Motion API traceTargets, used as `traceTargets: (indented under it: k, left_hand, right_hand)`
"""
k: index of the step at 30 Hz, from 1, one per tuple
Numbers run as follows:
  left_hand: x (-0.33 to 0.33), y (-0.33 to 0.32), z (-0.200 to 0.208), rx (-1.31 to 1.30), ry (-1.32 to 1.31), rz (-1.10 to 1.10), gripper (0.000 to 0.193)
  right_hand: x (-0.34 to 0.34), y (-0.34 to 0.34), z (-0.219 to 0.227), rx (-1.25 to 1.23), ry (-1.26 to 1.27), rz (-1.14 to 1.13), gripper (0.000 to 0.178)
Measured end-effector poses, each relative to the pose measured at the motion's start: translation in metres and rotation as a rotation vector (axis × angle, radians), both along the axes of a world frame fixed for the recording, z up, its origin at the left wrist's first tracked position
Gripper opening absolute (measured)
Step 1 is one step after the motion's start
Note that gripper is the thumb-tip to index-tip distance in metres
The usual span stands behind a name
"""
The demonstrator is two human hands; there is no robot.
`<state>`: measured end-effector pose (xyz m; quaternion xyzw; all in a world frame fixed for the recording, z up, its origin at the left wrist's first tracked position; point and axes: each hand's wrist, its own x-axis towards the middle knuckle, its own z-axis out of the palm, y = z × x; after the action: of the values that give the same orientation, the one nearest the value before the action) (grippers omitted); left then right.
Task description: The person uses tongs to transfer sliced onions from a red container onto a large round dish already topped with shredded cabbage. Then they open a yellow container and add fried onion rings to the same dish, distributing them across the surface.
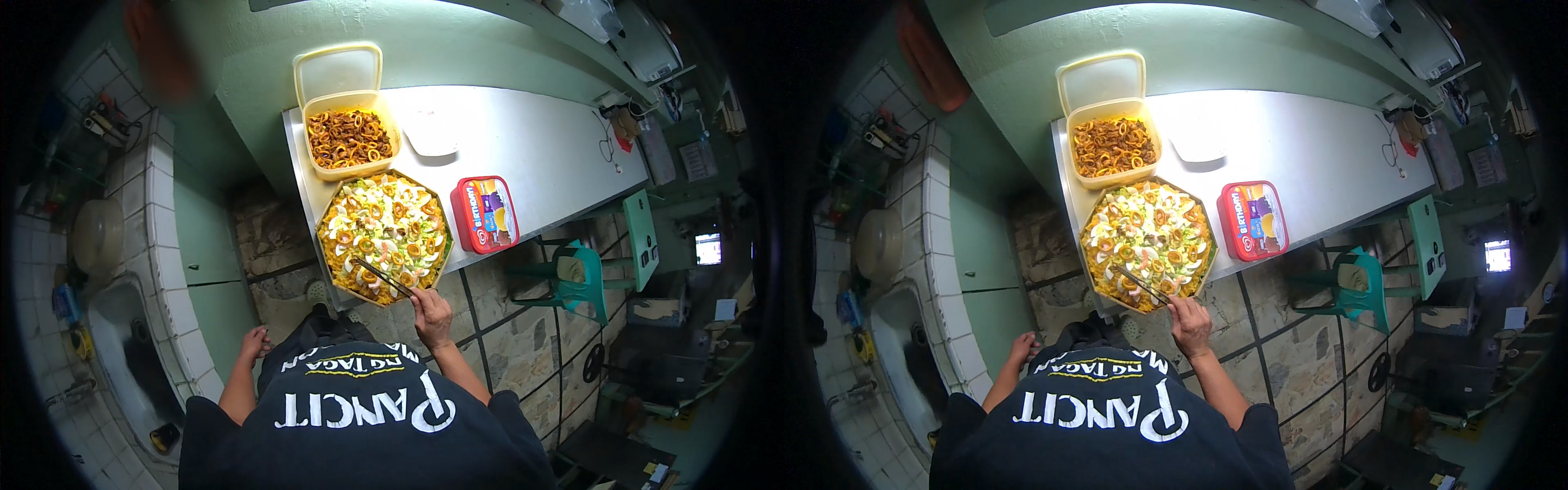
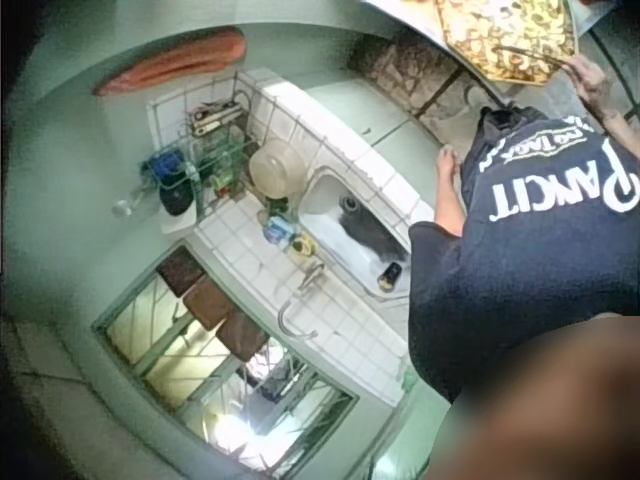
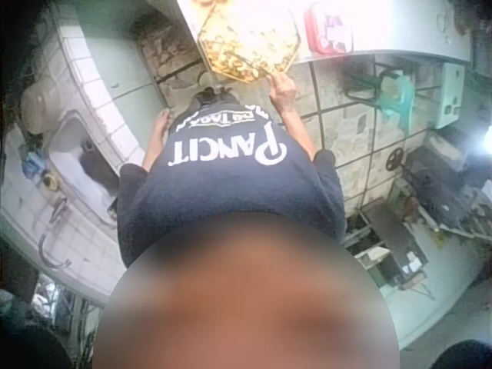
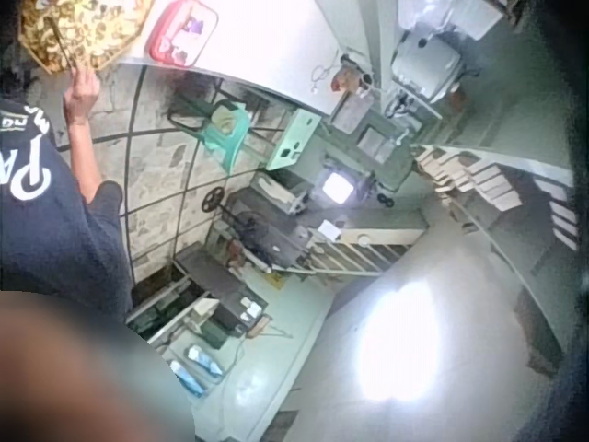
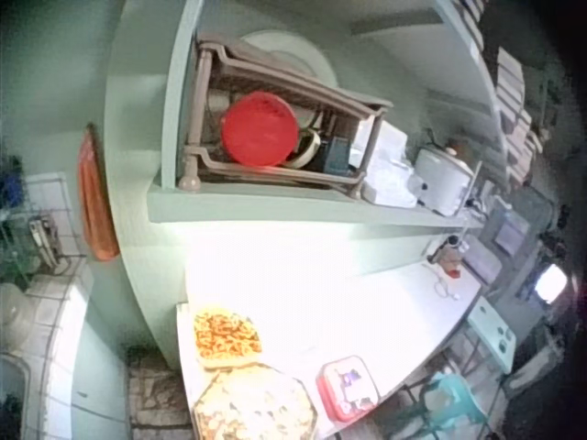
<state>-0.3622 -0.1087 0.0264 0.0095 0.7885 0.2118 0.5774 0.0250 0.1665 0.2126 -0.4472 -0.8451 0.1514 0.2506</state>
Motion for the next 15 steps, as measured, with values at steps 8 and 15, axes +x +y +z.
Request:
traceTargets:
  k: [8,15]
  left_hand:
    - [0.008,-0.022,-0.009,0.007,-0.004,0.06,0.04]
    - [0.012,-0.047,-0.026,-0.031,0.016,0.119,0.039]
  right_hand:
    - [0.008,0.008,0.01,-0.017,-0.039,-0.008,0.017]
    - [0.022,0.004,0.042,-0.066,-0.2,0.016,0.016]
